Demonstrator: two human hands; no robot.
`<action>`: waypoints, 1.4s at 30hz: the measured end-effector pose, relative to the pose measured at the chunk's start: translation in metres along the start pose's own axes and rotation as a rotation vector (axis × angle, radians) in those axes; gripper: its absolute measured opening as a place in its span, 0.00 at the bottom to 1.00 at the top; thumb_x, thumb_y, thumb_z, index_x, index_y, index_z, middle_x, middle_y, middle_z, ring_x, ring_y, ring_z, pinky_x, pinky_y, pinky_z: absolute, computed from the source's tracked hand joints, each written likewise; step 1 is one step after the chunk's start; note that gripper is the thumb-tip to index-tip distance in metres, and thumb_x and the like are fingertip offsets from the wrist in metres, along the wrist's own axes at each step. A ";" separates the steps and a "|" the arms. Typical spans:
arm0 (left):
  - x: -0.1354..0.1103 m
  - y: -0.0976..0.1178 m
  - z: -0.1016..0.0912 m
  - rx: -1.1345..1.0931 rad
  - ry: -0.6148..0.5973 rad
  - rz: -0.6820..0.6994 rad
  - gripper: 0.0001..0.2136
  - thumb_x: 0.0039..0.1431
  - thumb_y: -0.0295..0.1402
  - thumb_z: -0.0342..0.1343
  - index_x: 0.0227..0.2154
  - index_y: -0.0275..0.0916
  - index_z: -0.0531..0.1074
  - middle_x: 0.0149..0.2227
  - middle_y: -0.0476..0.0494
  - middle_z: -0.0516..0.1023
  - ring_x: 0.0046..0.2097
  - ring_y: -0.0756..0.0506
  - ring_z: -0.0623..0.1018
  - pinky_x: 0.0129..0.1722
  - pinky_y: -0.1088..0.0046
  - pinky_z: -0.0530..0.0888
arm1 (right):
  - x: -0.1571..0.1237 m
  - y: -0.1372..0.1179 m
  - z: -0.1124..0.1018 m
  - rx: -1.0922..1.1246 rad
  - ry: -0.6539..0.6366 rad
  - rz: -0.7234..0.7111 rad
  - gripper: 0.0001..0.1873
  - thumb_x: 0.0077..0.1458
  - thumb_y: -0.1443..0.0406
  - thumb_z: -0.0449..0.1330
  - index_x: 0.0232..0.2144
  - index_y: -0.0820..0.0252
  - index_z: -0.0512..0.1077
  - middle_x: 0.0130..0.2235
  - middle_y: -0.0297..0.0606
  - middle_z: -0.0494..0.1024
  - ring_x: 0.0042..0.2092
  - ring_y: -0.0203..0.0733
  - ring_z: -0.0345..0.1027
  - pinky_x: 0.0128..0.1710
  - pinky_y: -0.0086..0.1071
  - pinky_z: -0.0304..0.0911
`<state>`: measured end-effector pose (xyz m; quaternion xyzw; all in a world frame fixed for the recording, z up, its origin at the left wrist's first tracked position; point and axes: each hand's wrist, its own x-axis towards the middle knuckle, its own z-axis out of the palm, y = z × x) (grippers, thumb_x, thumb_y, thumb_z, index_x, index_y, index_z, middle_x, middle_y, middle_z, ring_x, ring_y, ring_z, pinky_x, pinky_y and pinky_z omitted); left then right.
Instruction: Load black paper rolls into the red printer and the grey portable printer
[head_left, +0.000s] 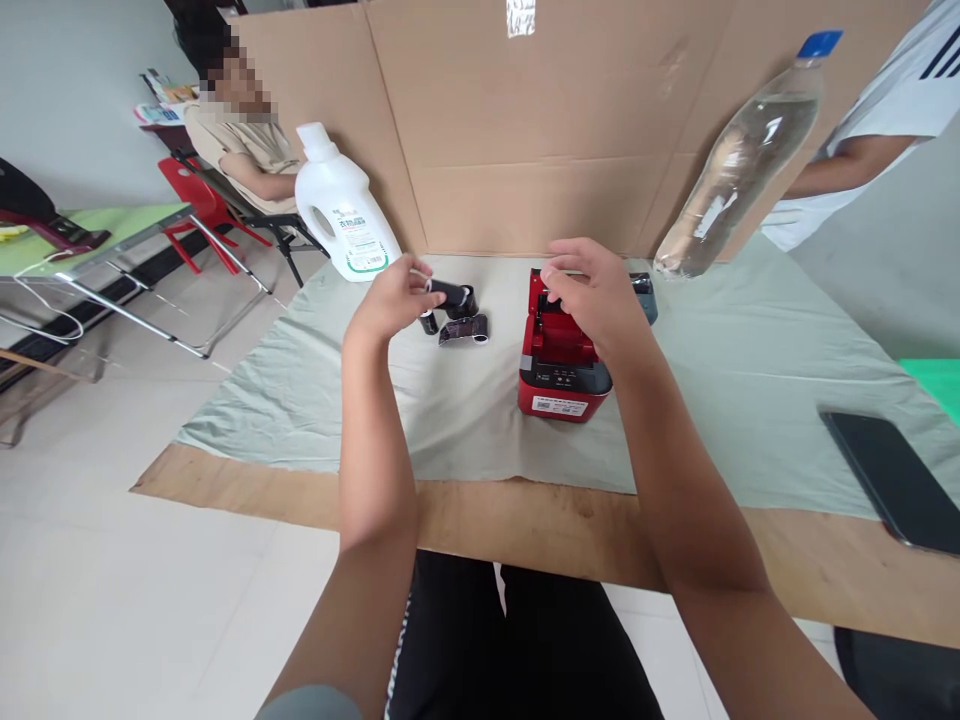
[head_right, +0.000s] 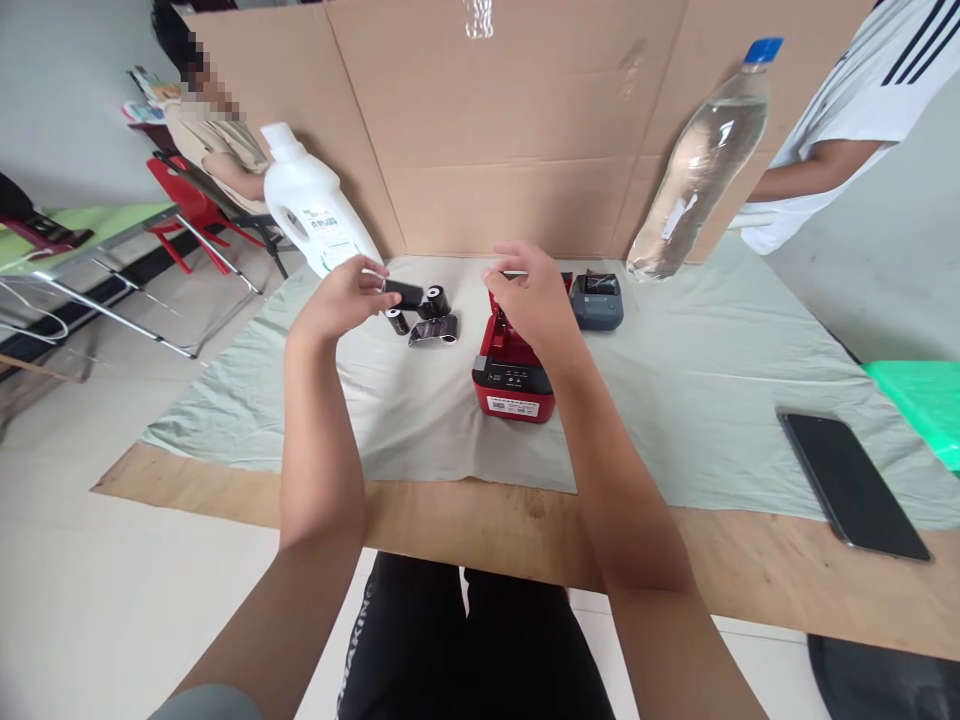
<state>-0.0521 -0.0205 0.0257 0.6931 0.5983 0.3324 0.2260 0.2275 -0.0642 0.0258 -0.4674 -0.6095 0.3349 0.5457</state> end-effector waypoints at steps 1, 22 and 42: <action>0.004 -0.013 -0.003 0.109 -0.002 -0.096 0.18 0.49 0.33 0.67 0.45 0.40 0.76 0.44 0.42 0.80 0.45 0.42 0.80 0.41 0.68 0.77 | 0.001 0.001 -0.001 -0.001 0.025 0.021 0.14 0.59 0.62 0.68 0.47 0.53 0.75 0.45 0.37 0.79 0.34 0.37 0.71 0.36 0.35 0.71; 0.021 -0.060 0.017 0.323 0.199 -0.210 0.18 0.62 0.44 0.59 0.51 0.43 0.72 0.57 0.42 0.78 0.60 0.38 0.74 0.59 0.62 0.72 | 0.007 0.002 -0.005 0.036 0.141 0.072 0.09 0.62 0.61 0.66 0.43 0.56 0.74 0.41 0.36 0.79 0.31 0.34 0.71 0.29 0.31 0.67; -0.007 0.025 0.010 0.490 0.418 0.327 0.12 0.66 0.46 0.59 0.46 0.46 0.75 0.59 0.42 0.73 0.69 0.32 0.56 0.64 0.42 0.57 | -0.005 -0.023 0.001 -0.032 0.030 0.079 0.05 0.65 0.64 0.63 0.42 0.56 0.76 0.41 0.37 0.81 0.35 0.36 0.72 0.37 0.31 0.69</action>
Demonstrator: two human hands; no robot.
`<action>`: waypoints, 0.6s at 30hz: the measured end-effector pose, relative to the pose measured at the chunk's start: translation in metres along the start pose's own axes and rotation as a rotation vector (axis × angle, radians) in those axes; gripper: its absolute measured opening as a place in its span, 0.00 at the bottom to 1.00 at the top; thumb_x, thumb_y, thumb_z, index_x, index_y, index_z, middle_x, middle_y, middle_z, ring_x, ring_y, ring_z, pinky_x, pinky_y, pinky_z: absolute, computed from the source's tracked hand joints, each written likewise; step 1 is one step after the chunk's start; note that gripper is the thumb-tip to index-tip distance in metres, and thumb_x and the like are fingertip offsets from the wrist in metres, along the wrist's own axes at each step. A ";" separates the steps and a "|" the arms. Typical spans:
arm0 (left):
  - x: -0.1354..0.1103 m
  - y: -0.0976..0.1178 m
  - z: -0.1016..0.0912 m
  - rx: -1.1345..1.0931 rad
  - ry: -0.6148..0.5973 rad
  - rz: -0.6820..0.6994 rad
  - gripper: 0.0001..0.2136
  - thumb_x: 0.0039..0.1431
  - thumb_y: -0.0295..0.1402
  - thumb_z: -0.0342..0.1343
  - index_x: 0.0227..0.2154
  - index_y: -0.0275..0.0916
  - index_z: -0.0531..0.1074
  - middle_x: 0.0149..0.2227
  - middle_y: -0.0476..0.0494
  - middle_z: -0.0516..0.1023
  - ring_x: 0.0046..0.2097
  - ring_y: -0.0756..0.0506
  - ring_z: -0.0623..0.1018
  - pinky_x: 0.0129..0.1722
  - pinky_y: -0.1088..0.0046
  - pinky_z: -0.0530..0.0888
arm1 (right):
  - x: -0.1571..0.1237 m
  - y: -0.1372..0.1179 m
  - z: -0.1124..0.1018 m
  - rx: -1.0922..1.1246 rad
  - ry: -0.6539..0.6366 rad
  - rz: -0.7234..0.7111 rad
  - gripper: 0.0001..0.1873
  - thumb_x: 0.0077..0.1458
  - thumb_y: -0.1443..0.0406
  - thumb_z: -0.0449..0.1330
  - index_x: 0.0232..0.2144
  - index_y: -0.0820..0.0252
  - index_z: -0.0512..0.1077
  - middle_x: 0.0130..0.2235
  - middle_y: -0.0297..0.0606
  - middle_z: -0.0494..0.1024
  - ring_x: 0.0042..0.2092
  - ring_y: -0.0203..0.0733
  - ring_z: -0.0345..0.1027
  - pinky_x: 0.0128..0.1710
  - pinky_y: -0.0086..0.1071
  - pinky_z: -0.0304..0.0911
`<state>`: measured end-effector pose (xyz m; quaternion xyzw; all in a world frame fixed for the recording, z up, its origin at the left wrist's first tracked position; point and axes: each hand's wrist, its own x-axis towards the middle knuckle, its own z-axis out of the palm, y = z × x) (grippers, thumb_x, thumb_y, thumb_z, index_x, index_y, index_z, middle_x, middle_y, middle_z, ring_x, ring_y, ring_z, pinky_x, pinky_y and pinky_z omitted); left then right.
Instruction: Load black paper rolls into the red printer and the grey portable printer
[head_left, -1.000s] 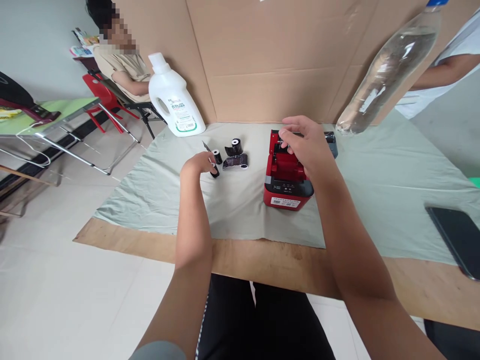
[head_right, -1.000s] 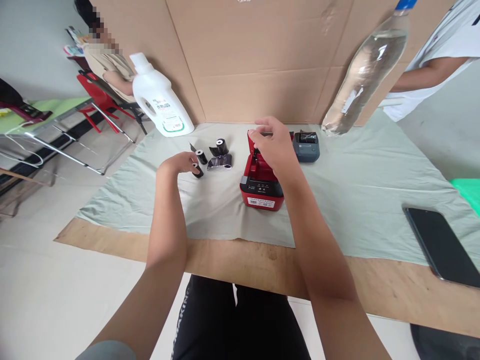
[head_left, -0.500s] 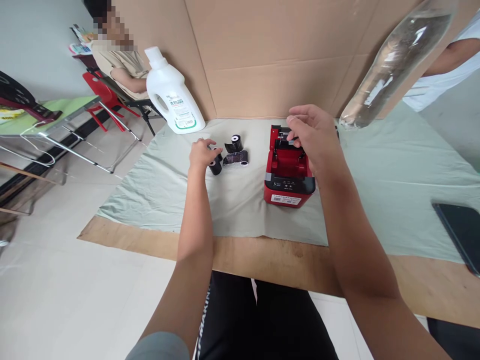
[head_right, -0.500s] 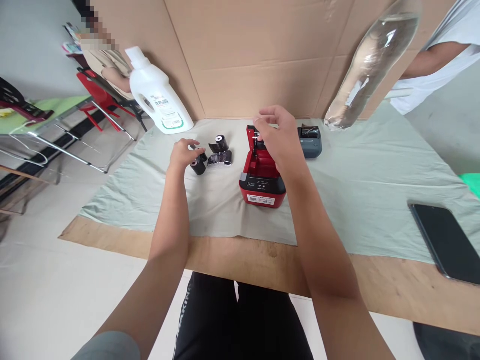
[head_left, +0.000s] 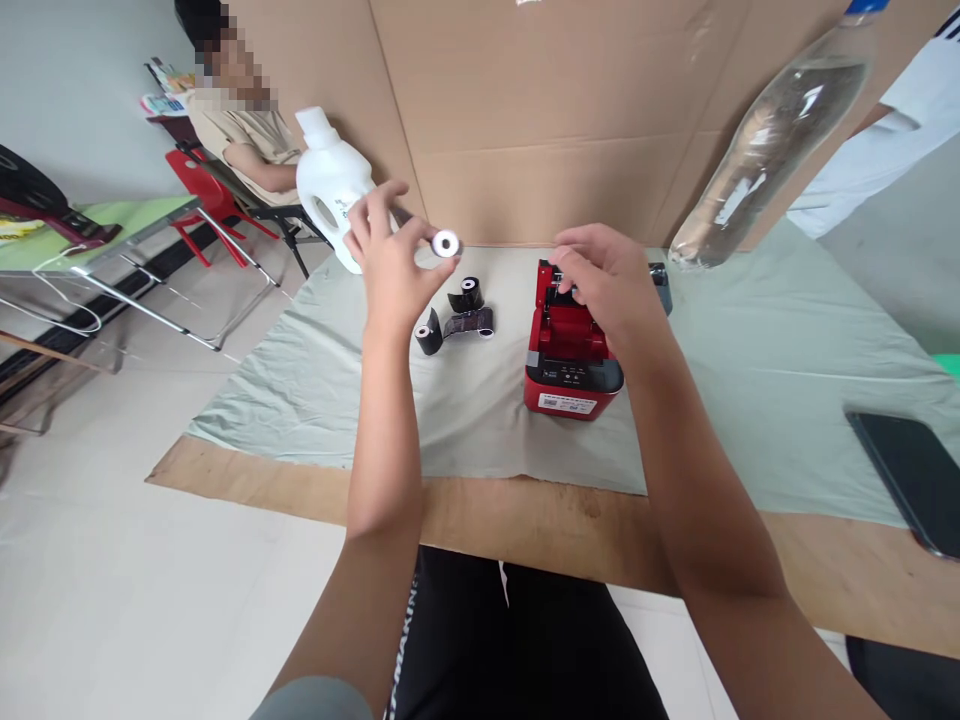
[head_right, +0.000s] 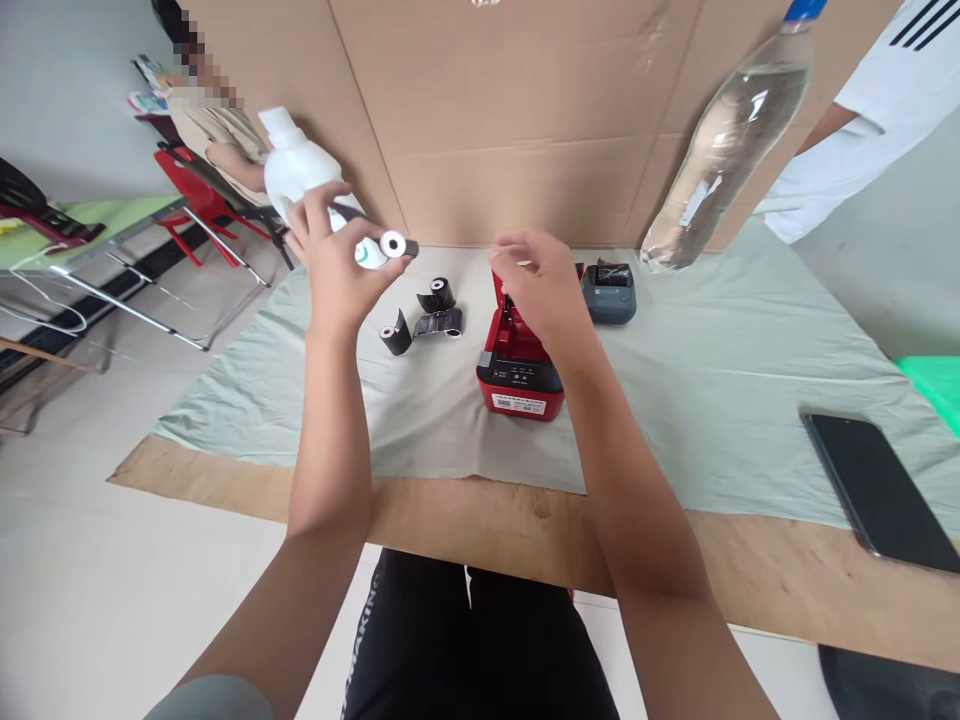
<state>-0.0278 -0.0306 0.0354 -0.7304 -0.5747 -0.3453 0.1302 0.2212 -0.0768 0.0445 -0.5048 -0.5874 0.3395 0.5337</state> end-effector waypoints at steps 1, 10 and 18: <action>0.000 0.016 -0.009 -0.018 0.007 0.097 0.12 0.68 0.46 0.58 0.47 0.47 0.74 0.56 0.44 0.76 0.66 0.35 0.59 0.65 0.42 0.56 | -0.003 -0.003 0.001 -0.016 -0.044 0.009 0.06 0.65 0.62 0.63 0.43 0.56 0.77 0.40 0.36 0.81 0.35 0.36 0.73 0.36 0.31 0.69; -0.018 0.095 0.000 -0.071 -0.009 0.459 0.08 0.72 0.38 0.52 0.46 0.48 0.75 0.44 0.43 0.81 0.55 0.34 0.74 0.65 0.42 0.55 | -0.004 -0.003 -0.015 -0.067 -0.146 0.120 0.13 0.60 0.57 0.67 0.46 0.53 0.76 0.29 0.33 0.74 0.29 0.39 0.69 0.27 0.31 0.63; -0.020 0.098 -0.003 -0.110 -0.067 0.494 0.10 0.71 0.32 0.52 0.47 0.47 0.78 0.42 0.45 0.83 0.49 0.38 0.77 0.63 0.45 0.59 | 0.001 -0.001 -0.024 -0.041 -0.207 0.138 0.09 0.54 0.65 0.65 0.40 0.53 0.76 0.25 0.30 0.73 0.27 0.36 0.66 0.26 0.27 0.60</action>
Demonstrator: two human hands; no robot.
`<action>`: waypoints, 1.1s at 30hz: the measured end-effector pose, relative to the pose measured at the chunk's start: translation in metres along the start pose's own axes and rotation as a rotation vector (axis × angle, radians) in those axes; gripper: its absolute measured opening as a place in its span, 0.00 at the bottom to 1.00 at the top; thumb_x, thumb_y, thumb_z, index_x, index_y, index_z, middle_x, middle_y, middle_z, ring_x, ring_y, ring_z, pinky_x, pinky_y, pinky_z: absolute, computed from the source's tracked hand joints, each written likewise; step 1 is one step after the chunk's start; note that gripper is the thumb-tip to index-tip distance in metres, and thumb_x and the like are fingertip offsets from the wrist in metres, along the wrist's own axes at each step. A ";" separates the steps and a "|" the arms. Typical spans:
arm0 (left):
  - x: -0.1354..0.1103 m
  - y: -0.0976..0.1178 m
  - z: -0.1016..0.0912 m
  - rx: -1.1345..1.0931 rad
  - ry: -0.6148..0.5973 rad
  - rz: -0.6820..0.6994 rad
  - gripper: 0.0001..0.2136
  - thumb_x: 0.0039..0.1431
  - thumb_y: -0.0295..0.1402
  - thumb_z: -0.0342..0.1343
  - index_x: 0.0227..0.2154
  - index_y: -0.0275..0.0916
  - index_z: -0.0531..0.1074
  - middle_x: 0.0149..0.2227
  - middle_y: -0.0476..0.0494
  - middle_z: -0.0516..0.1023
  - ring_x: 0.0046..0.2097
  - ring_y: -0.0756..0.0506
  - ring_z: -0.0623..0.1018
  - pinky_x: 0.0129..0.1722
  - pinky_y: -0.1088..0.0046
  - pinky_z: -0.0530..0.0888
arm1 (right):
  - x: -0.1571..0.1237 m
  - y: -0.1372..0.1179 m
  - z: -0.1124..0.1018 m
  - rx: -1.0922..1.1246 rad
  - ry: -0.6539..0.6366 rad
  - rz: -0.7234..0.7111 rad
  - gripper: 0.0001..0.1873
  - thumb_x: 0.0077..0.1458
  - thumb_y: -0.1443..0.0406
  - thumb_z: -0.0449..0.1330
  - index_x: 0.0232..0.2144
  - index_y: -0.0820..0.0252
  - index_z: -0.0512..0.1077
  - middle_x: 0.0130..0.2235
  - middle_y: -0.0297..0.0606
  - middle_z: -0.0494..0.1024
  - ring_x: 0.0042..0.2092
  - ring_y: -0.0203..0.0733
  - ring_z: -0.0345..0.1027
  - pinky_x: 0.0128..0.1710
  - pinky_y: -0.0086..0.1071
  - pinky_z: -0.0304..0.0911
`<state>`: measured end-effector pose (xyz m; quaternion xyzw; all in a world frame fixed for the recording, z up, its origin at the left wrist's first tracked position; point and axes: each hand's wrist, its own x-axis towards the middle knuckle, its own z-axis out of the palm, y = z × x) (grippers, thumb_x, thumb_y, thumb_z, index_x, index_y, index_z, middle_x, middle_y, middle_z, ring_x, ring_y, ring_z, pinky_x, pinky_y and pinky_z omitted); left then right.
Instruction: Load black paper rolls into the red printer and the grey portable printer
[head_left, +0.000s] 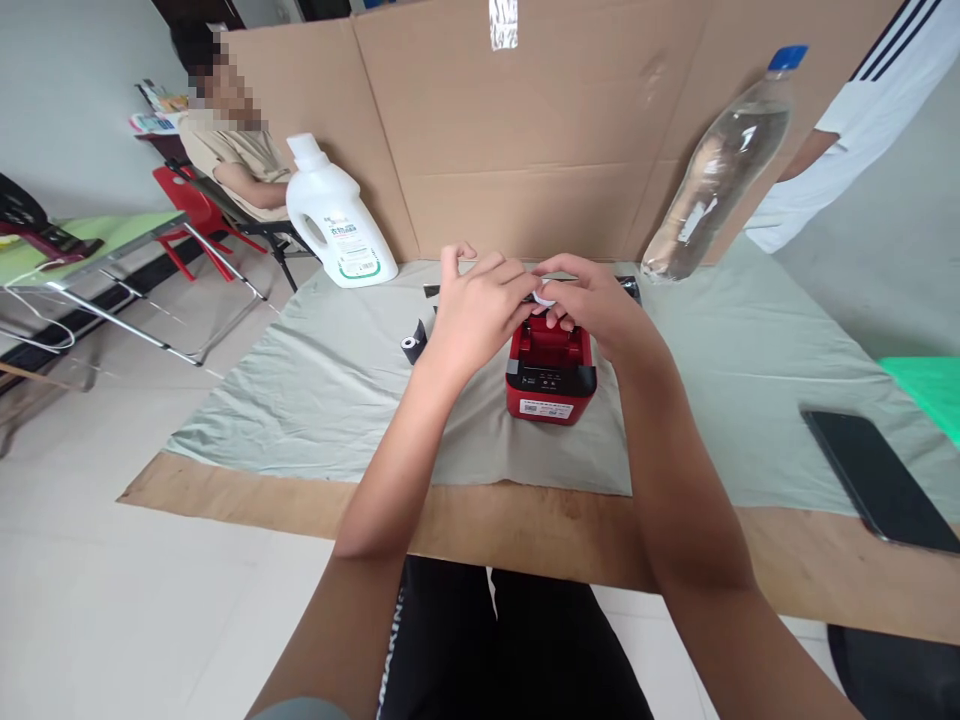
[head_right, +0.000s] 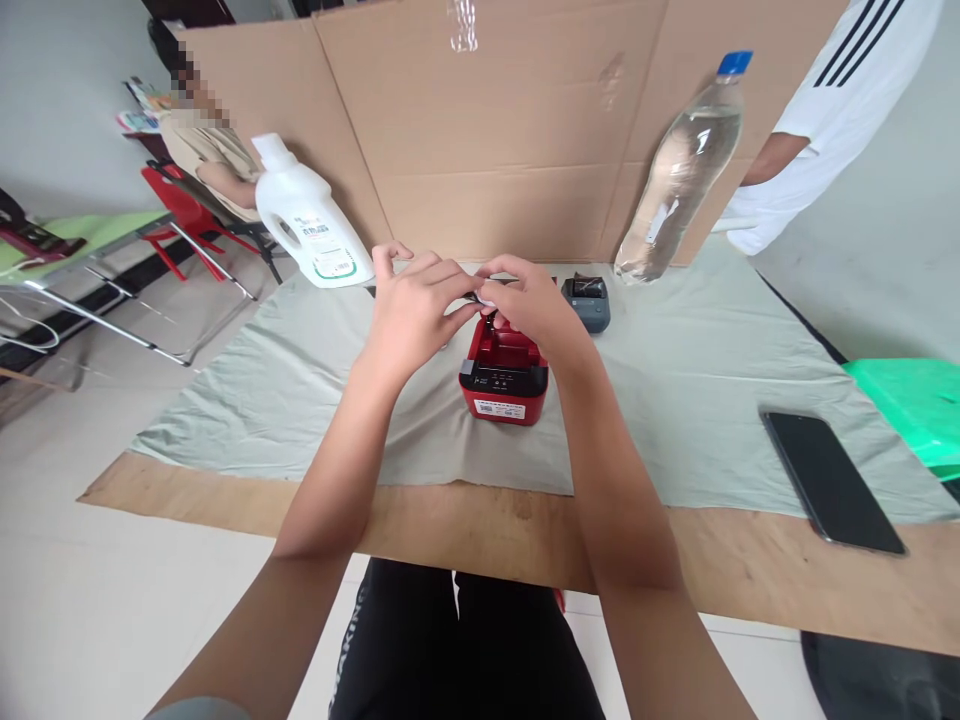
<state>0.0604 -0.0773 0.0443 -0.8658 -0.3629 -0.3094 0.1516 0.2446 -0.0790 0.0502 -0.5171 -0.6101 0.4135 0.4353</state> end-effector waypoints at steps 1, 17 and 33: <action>0.000 0.000 -0.002 -0.005 -0.017 -0.005 0.11 0.71 0.31 0.52 0.47 0.47 0.79 0.42 0.46 0.84 0.48 0.39 0.77 0.63 0.46 0.60 | 0.000 0.001 0.000 0.003 -0.005 0.005 0.08 0.54 0.65 0.65 0.39 0.53 0.75 0.25 0.30 0.73 0.27 0.36 0.66 0.26 0.27 0.60; -0.004 0.018 -0.054 -0.240 -0.438 0.014 0.12 0.66 0.31 0.54 0.38 0.49 0.83 0.38 0.48 0.84 0.44 0.40 0.81 0.47 0.62 0.72 | -0.002 0.003 -0.028 -0.496 -0.171 0.070 0.12 0.58 0.64 0.59 0.45 0.54 0.76 0.33 0.38 0.81 0.35 0.45 0.74 0.34 0.35 0.66; -0.005 -0.018 -0.025 -0.405 -0.686 -0.301 0.16 0.60 0.33 0.56 0.45 0.51 0.85 0.46 0.50 0.87 0.42 0.43 0.81 0.42 0.67 0.73 | 0.003 0.017 -0.006 -0.987 -0.368 0.232 0.16 0.53 0.73 0.59 0.42 0.57 0.80 0.45 0.41 0.83 0.42 0.45 0.74 0.32 0.33 0.59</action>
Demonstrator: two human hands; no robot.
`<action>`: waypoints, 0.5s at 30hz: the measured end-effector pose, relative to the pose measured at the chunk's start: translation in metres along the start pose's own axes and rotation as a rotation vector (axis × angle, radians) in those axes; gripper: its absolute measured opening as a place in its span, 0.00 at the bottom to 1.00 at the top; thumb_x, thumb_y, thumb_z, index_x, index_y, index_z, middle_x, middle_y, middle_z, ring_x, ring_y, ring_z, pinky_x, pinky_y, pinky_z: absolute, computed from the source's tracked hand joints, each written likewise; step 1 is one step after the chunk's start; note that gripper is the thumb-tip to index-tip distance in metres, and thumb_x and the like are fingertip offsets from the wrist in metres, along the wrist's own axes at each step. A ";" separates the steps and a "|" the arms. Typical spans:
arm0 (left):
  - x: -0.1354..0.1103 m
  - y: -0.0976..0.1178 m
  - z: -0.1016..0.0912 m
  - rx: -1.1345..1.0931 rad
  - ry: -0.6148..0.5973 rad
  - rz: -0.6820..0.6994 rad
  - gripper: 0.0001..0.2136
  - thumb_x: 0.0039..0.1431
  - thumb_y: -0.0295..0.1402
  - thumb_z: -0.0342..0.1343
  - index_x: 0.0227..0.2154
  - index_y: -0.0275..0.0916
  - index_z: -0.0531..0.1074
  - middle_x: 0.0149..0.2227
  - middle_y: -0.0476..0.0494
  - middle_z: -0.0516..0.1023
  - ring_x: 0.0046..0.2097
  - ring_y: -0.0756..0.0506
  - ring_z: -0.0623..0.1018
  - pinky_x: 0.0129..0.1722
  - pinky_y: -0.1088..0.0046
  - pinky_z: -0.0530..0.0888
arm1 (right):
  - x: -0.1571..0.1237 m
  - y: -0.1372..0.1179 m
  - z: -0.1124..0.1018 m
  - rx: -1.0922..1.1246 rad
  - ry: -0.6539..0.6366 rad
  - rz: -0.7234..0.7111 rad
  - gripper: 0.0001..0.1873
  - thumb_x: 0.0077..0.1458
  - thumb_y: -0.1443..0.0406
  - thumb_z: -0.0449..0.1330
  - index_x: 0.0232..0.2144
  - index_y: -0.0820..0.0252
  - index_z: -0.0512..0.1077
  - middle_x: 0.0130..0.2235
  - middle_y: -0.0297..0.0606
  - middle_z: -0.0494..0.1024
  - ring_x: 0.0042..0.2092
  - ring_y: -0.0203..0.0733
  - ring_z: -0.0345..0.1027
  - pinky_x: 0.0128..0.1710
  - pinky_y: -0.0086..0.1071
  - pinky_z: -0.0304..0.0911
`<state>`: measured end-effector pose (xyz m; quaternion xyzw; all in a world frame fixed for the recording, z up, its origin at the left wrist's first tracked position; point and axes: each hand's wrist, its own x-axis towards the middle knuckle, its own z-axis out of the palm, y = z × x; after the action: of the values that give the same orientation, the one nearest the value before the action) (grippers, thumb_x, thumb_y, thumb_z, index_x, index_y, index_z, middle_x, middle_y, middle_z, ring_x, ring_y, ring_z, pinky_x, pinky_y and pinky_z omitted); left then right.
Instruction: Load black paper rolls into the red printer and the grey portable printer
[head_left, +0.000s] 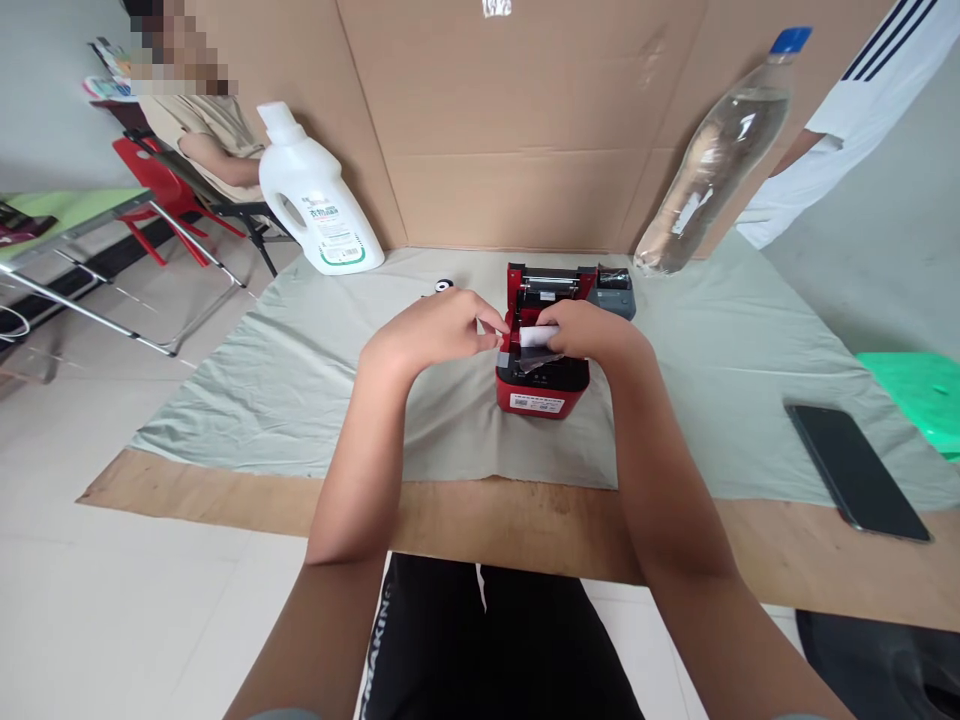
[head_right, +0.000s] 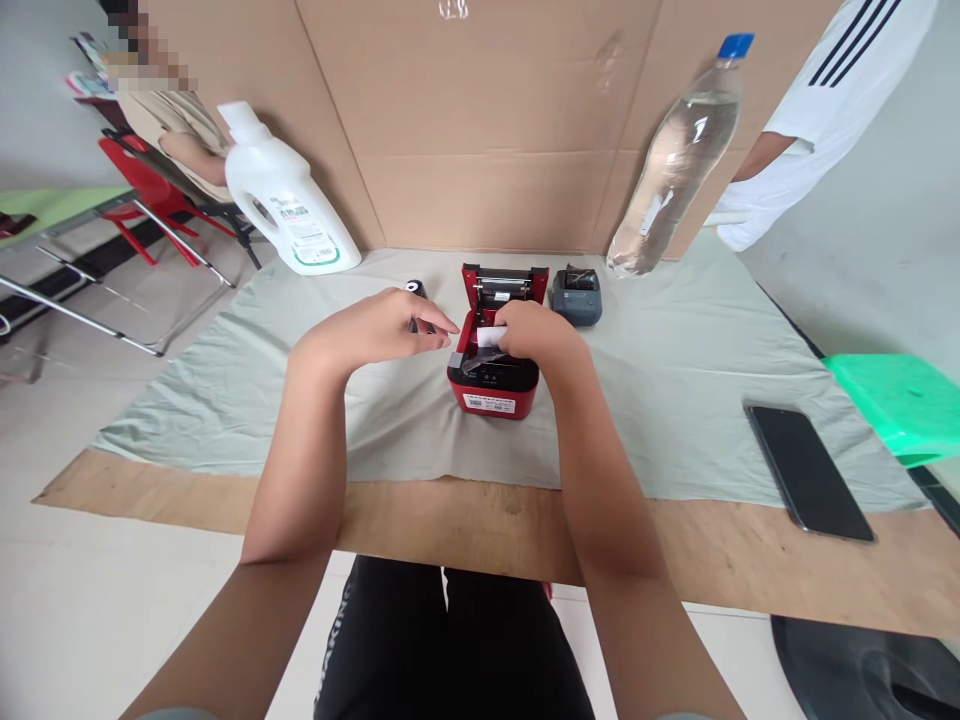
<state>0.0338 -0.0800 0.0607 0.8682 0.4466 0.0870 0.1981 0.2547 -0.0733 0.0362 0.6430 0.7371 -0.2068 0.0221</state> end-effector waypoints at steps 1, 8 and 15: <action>0.002 -0.002 0.001 -0.011 -0.014 -0.012 0.16 0.59 0.33 0.56 0.45 0.51 0.85 0.46 0.50 0.87 0.42 0.43 0.81 0.42 0.67 0.73 | -0.001 -0.001 0.000 -0.010 0.007 0.027 0.15 0.53 0.73 0.60 0.42 0.57 0.79 0.46 0.42 0.83 0.42 0.46 0.74 0.32 0.33 0.59; 0.014 -0.016 0.014 0.021 -0.089 -0.164 0.17 0.54 0.32 0.60 0.46 0.47 0.85 0.48 0.47 0.86 0.43 0.42 0.83 0.42 0.70 0.74 | -0.002 -0.004 0.002 -0.048 0.023 0.019 0.14 0.54 0.73 0.61 0.42 0.57 0.79 0.50 0.44 0.81 0.44 0.47 0.74 0.33 0.33 0.59; 0.017 -0.017 0.015 0.006 -0.128 -0.144 0.19 0.54 0.33 0.60 0.49 0.47 0.84 0.46 0.47 0.86 0.41 0.43 0.82 0.38 0.71 0.72 | 0.000 0.008 0.000 0.023 0.021 -0.033 0.20 0.52 0.73 0.61 0.46 0.55 0.80 0.46 0.40 0.83 0.40 0.45 0.74 0.33 0.33 0.60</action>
<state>0.0359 -0.0618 0.0395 0.8383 0.4944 0.0157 0.2293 0.2623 -0.0729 0.0337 0.6332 0.7453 -0.2088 0.0035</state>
